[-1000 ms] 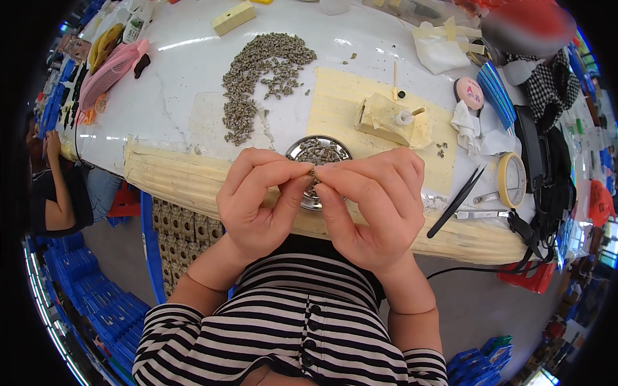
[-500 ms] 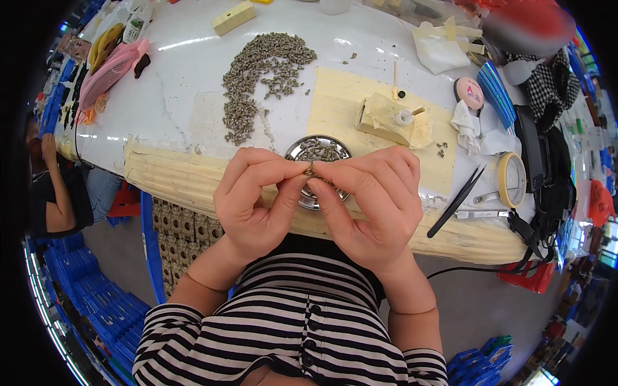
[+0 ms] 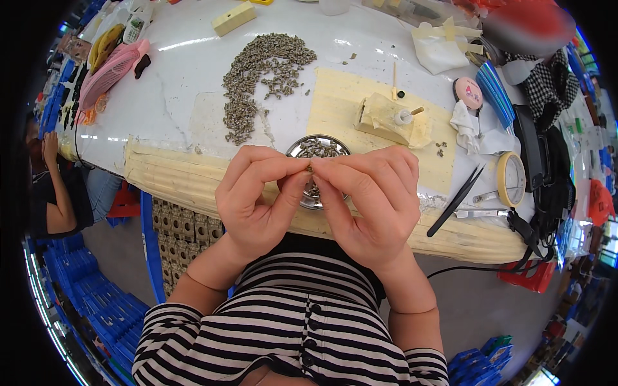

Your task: The person picks up and attaches small gold-colored components to tiny metal links one by one by hand.

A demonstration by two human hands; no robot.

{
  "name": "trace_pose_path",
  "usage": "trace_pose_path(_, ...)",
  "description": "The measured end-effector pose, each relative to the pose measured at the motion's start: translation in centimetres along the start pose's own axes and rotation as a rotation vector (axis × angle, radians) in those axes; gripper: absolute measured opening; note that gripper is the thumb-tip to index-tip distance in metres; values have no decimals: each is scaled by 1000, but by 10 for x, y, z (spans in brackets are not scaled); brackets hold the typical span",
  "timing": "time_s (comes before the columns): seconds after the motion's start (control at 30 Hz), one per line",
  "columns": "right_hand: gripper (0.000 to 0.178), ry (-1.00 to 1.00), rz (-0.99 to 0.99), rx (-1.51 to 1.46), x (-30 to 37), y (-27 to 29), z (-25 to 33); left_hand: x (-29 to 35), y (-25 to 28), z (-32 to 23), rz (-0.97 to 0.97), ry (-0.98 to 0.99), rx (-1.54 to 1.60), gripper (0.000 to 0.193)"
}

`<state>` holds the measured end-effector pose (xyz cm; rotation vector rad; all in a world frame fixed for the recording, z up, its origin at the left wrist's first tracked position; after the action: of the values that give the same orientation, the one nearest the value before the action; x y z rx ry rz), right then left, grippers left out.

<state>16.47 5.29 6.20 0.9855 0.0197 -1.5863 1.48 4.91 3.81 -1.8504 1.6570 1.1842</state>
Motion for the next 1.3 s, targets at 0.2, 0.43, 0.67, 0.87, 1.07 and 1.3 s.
trace_pose_path(0.2, 26, -13, 9, 0, 0, 0, 0, 1, 0, 0, -8, -10, 3, 22)
trace_pose_path(0.43, 25, -16, 11, 7, 0, -1, -2, 4, -1, 1, -23, 0, 11, 22)
trace_pose_path(0.67, 27, -33, -2, 27, 0, -2, 1, 1, 2, 4, -22, 31, 89, 17)
trace_pose_path(0.87, 28, 24, -2, 56, 0, -4, 3, 5, 1, 9, 41, 191, 237, 14)
trace_pose_path(1.07, 27, 15, -5, 52, 1, -4, 1, 2, 2, 10, 6, 137, 212, 10)
trace_pose_path(1.3, 22, -9, -1, 54, 0, -4, 0, 2, 0, 10, 36, 168, 226, 10)
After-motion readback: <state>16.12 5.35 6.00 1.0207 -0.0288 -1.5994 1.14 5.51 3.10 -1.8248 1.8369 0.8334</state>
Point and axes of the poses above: each hand's wrist, its own x-axis away from the middle knuckle, its own y-axis out of the back of the hand, z = x × y, the point moved 6 cm from there along -x, towards the middle knuckle, and after that the axes turned 14 degrees about -y, right-handed, at the moved point
